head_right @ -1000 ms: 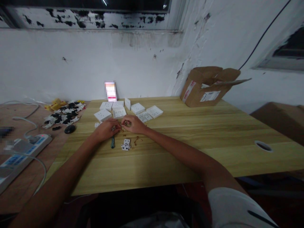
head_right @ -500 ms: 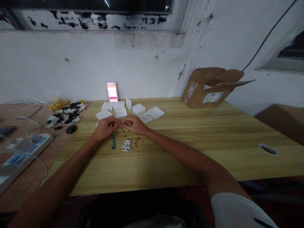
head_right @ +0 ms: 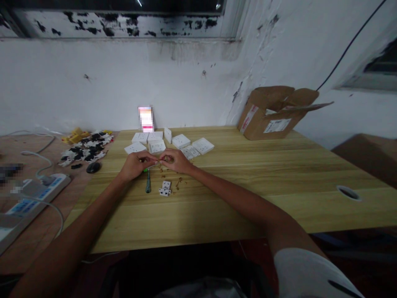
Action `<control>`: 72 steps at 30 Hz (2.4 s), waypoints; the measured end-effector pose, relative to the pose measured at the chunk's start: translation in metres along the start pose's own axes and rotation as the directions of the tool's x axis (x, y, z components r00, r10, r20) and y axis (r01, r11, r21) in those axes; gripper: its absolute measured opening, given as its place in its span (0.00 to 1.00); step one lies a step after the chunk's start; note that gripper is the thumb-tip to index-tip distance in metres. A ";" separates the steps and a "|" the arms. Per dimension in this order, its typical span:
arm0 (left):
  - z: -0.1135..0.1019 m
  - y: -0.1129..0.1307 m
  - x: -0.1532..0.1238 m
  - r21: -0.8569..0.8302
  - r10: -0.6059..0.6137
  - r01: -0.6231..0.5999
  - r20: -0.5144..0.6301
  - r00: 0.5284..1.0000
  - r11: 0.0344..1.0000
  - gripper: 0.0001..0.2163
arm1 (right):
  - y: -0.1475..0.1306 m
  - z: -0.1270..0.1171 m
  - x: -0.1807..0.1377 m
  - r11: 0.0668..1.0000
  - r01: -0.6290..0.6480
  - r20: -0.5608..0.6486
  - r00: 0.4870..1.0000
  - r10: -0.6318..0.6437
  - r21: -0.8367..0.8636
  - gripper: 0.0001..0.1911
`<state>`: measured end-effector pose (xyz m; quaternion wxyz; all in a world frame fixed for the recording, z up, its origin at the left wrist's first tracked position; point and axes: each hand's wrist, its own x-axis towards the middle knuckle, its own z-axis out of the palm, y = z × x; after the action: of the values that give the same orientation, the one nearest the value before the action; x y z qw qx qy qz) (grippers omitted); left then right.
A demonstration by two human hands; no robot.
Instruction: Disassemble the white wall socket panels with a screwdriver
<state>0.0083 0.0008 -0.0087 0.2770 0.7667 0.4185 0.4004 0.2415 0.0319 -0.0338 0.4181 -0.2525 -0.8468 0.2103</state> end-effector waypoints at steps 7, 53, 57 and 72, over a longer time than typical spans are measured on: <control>-0.001 -0.003 0.001 0.055 0.057 -0.058 0.015 0.998 0.997 0.07 | -0.002 -0.001 0.000 1.000 0.017 0.016 1.000 -0.017 0.022 0.04; 0.009 -0.001 -0.001 0.091 0.171 -0.171 0.007 0.985 0.981 0.07 | 0.004 0.000 -0.003 0.997 0.061 0.074 0.996 -0.057 -0.049 0.03; 0.011 0.001 -0.002 0.083 0.163 -0.164 0.016 0.986 0.983 0.07 | 0.003 0.001 -0.003 0.997 0.067 0.066 0.996 -0.064 -0.041 0.03; 0.005 0.002 -0.001 0.275 0.201 -0.230 0.129 0.971 0.934 0.05 | 0.000 -0.001 -0.002 0.999 0.039 0.062 0.997 -0.038 -0.016 0.03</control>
<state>0.0128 -0.0014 -0.0106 0.1372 0.8589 0.3715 0.3247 0.2434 0.0306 -0.0345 0.3937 -0.2330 -0.8658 0.2026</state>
